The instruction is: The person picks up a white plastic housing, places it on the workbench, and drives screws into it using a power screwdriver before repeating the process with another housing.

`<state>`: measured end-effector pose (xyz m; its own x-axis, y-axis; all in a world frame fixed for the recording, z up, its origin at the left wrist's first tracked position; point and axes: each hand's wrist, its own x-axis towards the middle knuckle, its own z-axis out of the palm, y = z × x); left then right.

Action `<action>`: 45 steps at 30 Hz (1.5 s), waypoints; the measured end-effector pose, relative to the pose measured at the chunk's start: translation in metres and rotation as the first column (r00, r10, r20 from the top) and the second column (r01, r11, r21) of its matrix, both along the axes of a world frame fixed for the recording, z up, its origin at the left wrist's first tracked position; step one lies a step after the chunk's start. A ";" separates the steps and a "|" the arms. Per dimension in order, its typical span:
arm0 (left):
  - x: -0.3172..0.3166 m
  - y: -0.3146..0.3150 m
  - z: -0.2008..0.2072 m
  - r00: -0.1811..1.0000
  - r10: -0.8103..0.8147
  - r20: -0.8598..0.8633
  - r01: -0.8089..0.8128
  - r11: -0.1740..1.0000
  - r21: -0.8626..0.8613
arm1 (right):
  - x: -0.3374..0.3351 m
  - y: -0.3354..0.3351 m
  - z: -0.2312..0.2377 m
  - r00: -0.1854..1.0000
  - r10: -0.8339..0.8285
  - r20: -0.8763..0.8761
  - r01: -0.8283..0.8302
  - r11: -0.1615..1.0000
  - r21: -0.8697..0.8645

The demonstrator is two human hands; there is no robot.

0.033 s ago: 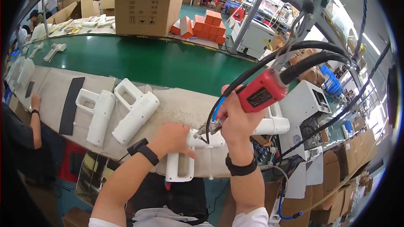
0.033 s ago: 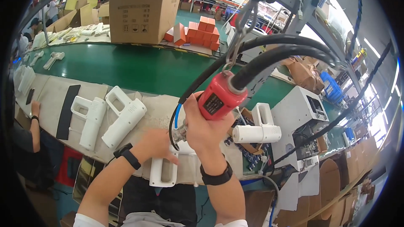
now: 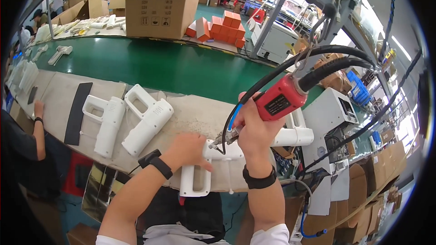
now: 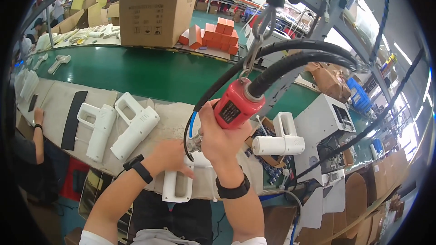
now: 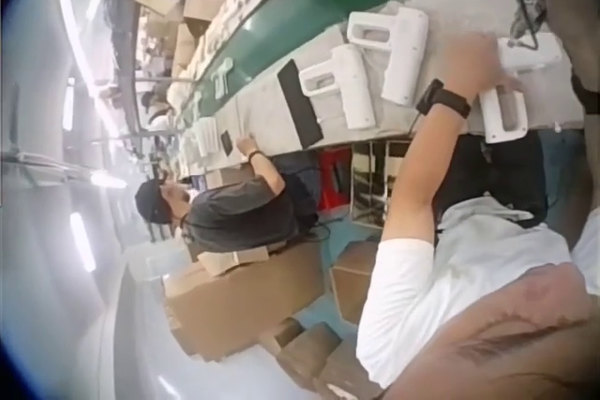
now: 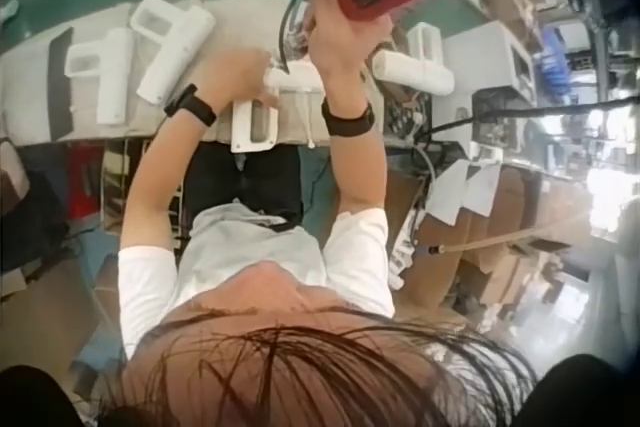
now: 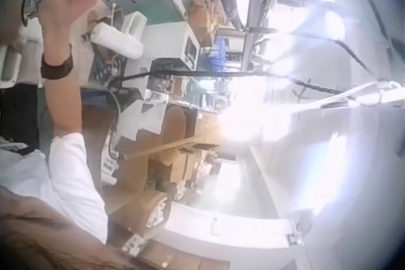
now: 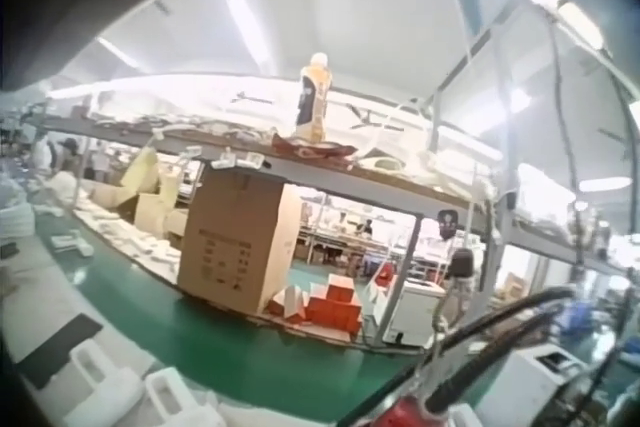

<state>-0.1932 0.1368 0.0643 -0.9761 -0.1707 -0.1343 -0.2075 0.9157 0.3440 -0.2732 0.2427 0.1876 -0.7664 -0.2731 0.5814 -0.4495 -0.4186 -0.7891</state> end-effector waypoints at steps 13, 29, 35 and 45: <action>0.000 -0.003 -0.003 1.000 -0.009 -0.002 0.009 0.996 0.094 | -0.015 -0.029 -0.047 0.988 0.060 0.146 -0.079 0.988 0.129; -0.022 -0.006 -0.034 0.971 0.044 -0.237 -0.046 0.999 -0.001 | 0.008 0.014 -0.023 0.993 0.080 0.084 -0.080 0.997 -0.003; -0.019 -0.005 -0.040 0.933 0.015 -0.358 -0.053 0.994 -0.096 | 0.006 0.010 -0.025 0.991 0.098 0.094 -0.105 0.991 0.078; -0.020 -0.006 -0.041 0.958 0.029 -0.284 -0.036 0.999 -0.018 | -0.001 0.017 -0.021 0.978 0.063 0.199 -0.063 0.998 -0.007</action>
